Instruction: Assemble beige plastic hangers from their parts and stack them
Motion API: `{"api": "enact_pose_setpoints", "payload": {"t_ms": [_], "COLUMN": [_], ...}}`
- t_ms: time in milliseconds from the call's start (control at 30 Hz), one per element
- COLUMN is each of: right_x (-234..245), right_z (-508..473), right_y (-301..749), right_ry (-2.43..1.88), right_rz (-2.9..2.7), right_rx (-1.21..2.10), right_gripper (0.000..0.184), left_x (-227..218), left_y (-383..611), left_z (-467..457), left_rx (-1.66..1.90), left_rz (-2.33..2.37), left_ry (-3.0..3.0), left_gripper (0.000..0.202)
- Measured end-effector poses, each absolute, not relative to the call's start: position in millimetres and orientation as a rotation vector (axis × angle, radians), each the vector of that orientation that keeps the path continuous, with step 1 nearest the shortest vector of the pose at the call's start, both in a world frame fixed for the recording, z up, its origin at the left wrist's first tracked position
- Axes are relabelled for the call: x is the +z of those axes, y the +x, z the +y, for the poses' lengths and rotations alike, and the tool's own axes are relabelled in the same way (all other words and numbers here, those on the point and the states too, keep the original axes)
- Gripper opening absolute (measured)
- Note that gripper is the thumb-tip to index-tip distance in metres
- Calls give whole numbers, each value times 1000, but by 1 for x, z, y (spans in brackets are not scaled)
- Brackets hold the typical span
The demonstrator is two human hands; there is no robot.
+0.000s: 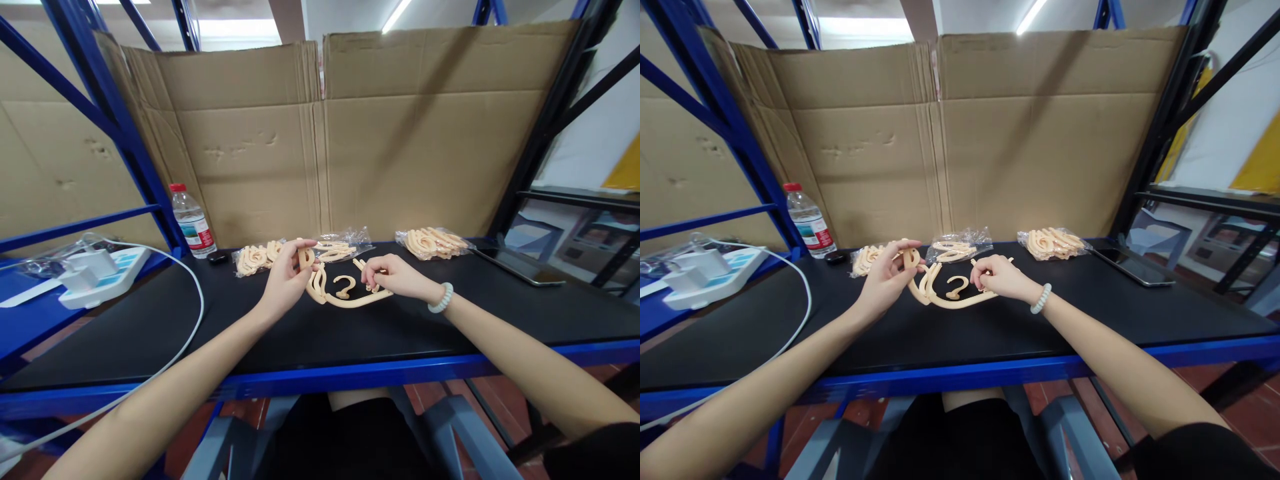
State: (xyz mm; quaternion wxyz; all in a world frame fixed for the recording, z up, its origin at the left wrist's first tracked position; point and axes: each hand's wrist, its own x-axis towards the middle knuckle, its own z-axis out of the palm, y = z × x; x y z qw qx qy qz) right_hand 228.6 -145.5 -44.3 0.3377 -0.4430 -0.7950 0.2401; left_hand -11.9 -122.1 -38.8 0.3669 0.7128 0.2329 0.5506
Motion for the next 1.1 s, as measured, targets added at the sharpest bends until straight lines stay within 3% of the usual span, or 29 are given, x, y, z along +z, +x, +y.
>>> {"api": "enact_pose_setpoints", "payload": {"t_ms": [133,1100], "right_x": [-43,-44], "right_z": [-146,-146], "right_y": [229,231], "right_ry": [-1136,-1138], "right_rz": [-2115,-2091], "right_rx": [512,514], "right_gripper": [21,20], "left_x": [-39,-39], "left_y": [-12,-10], "left_z": [-122,-125], "left_rx": [1414,1391], "left_rz": [606,631], "left_ry": [1816,1784], "left_gripper": [36,36]}}
